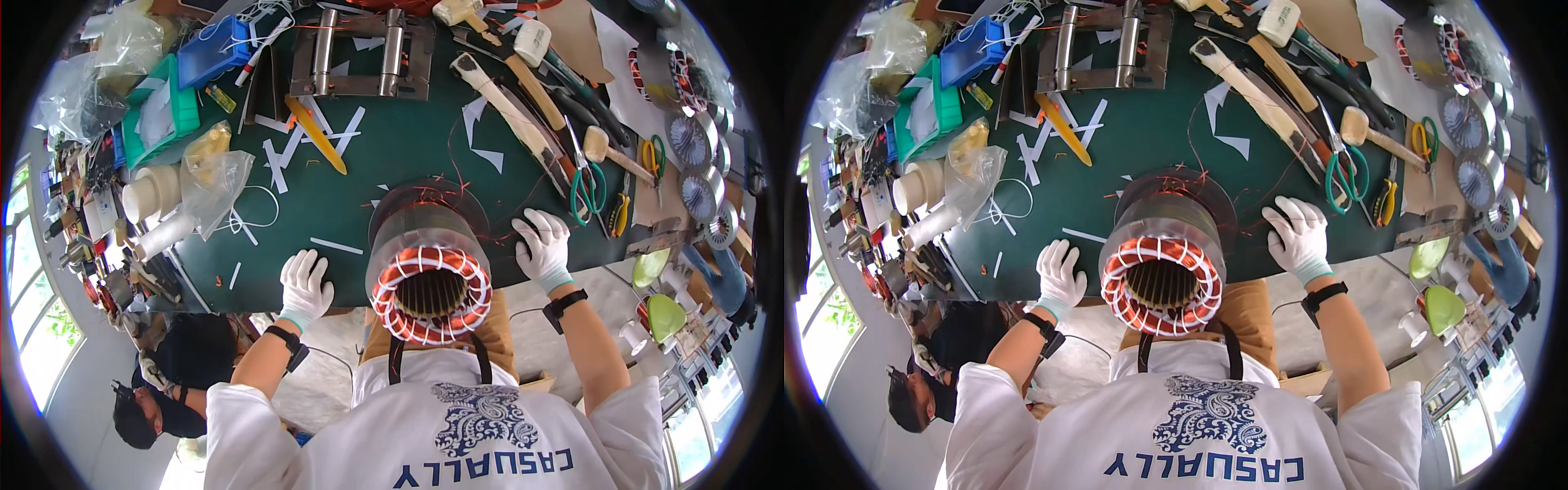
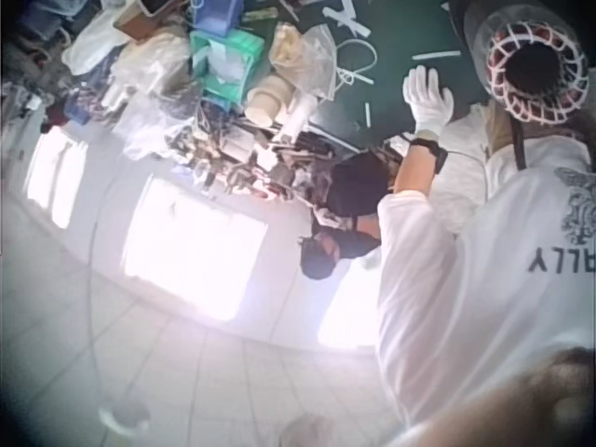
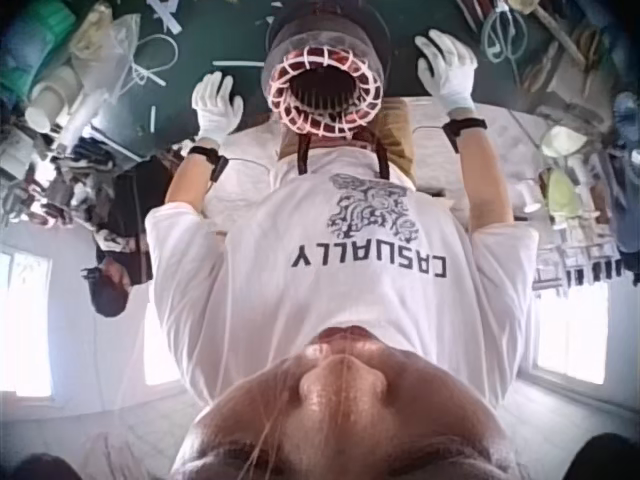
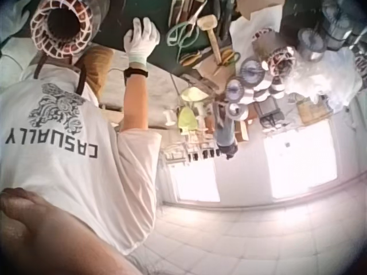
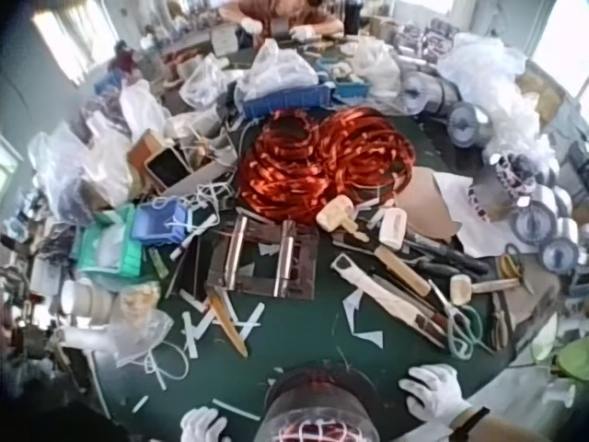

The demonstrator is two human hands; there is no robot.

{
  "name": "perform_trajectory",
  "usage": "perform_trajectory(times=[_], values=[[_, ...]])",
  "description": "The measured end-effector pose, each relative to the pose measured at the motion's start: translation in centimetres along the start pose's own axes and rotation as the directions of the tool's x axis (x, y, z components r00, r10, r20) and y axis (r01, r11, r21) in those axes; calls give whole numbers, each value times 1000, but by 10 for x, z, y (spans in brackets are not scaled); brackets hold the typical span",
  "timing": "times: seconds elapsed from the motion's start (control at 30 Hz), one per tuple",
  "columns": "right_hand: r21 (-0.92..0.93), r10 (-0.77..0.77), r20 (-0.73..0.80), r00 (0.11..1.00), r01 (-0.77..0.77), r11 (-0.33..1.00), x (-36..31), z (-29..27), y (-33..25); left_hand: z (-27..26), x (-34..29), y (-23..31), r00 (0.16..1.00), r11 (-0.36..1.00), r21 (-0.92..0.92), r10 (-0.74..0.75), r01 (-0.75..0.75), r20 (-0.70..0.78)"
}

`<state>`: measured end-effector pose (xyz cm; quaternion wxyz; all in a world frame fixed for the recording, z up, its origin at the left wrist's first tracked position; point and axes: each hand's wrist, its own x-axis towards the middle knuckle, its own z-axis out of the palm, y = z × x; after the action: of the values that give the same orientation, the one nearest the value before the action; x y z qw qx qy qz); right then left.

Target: Winding and shaping copper coils in a motor stator using a mallet, lighter, and pliers.

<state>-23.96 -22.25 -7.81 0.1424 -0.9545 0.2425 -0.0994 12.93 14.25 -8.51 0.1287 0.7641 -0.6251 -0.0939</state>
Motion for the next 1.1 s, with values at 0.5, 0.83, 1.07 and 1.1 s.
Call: perform_trajectory(times=[0.5,0.83,1.07,1.1], values=[[144,145,31,989,-148,979,-7,-16,-16,-127,99,175,886,911,-252,-389,328,-252],[622,-294,564,772,-163,766,-70,-95,-83,-78,146,257,939,952,85,-273,296,-210],[721,156,590,792,-604,339,-42,-31,-138,-121,163,199,952,958,-92,-283,273,-117],[689,185,703,687,-722,61,-29,-21,-139,-130,166,188,938,925,-171,-347,340,-11]])
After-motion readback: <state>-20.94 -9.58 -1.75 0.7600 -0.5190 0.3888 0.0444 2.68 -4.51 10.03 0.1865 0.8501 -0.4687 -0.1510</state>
